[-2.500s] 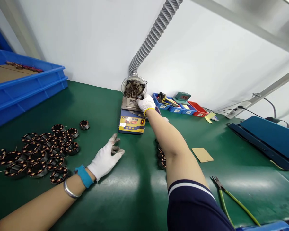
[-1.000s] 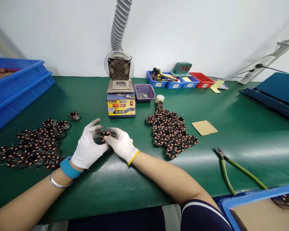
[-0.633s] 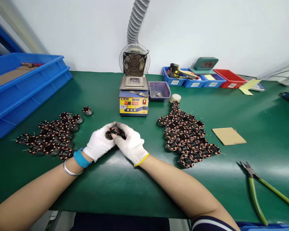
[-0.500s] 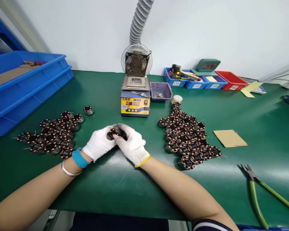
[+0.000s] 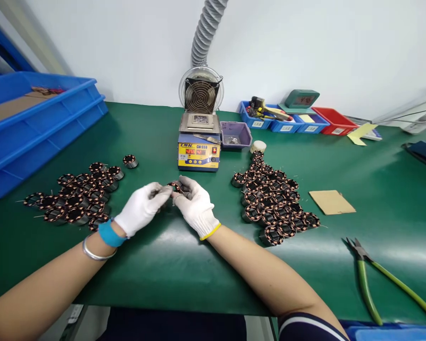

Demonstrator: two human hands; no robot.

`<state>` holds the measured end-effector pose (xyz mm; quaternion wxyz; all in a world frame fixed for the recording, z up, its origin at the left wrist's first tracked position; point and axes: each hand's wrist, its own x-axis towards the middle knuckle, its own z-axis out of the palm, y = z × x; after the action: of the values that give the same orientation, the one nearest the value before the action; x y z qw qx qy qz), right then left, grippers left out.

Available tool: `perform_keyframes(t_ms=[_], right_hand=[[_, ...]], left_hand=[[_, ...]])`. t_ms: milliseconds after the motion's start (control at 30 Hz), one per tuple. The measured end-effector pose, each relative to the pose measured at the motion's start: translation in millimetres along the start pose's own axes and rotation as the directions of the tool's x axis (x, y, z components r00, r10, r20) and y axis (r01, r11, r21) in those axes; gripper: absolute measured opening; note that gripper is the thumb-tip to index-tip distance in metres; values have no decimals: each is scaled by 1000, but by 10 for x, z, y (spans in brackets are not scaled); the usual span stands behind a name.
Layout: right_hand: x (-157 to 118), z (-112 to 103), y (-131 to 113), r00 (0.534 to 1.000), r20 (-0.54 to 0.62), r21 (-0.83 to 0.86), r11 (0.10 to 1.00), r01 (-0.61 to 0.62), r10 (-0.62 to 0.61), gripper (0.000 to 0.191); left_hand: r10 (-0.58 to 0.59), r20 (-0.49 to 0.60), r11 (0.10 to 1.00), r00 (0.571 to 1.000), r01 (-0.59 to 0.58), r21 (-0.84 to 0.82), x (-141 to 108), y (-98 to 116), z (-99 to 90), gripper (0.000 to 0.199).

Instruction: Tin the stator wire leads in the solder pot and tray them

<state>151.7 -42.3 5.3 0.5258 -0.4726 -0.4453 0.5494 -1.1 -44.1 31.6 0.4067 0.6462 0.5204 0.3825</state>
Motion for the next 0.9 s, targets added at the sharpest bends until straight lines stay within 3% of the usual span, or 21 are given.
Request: perform_keyframes(t_ms=[67, 133, 200, 267, 300, 400, 467, 567, 800, 867, 900], right_hand=[[11, -7, -4, 1000, -12, 31, 999, -16, 16, 54], [39, -25, -12, 996, -42, 92, 993, -69, 73, 54], [69, -44, -19, 986, -36, 200, 968, -149, 160, 54], [88, -51, -17, 976, 7, 308, 928, -211, 219, 54], [93, -49, -13, 974, 31, 344, 913, -220, 223, 53], [97, -27, 12, 989, 70, 371, 917, -147, 130, 51], [101, -12, 32, 996, 77, 355, 932, -75, 51, 50], [111, -4, 53, 999, 53, 328, 944, -22, 5, 52], [99, -6, 46, 999, 39, 281, 959, -29, 19, 60], [107, -11, 49, 1000, 17, 279, 960, -23, 19, 59], [112, -11, 51, 1000, 11, 291, 956, -25, 23, 59]], left_hand=[[-33, 63, 998, 997, 36, -44, -38, 30, 29, 32], [-56, 94, 975, 994, 75, -208, -65, 84, -8, 29], [-92, -20, 923, 996, 77, -376, -59, 129, -60, 28], [-182, -161, 876, 970, 86, -475, -23, 136, -72, 28], [-236, -178, 854, 955, 117, -507, -2, 126, -56, 28], [-350, 20, 763, 936, 298, -574, 32, 79, 49, 27], [-360, 175, 692, 916, 388, -608, 22, 65, 120, 30], [-323, 311, 622, 894, 448, -642, -11, 73, 170, 38], [-225, 474, 668, 851, 489, -560, -73, 109, 67, 35], [-179, 462, 681, 869, 448, -579, -86, 130, 7, 37], [-166, 395, 674, 903, 397, -623, -86, 137, -17, 38]])
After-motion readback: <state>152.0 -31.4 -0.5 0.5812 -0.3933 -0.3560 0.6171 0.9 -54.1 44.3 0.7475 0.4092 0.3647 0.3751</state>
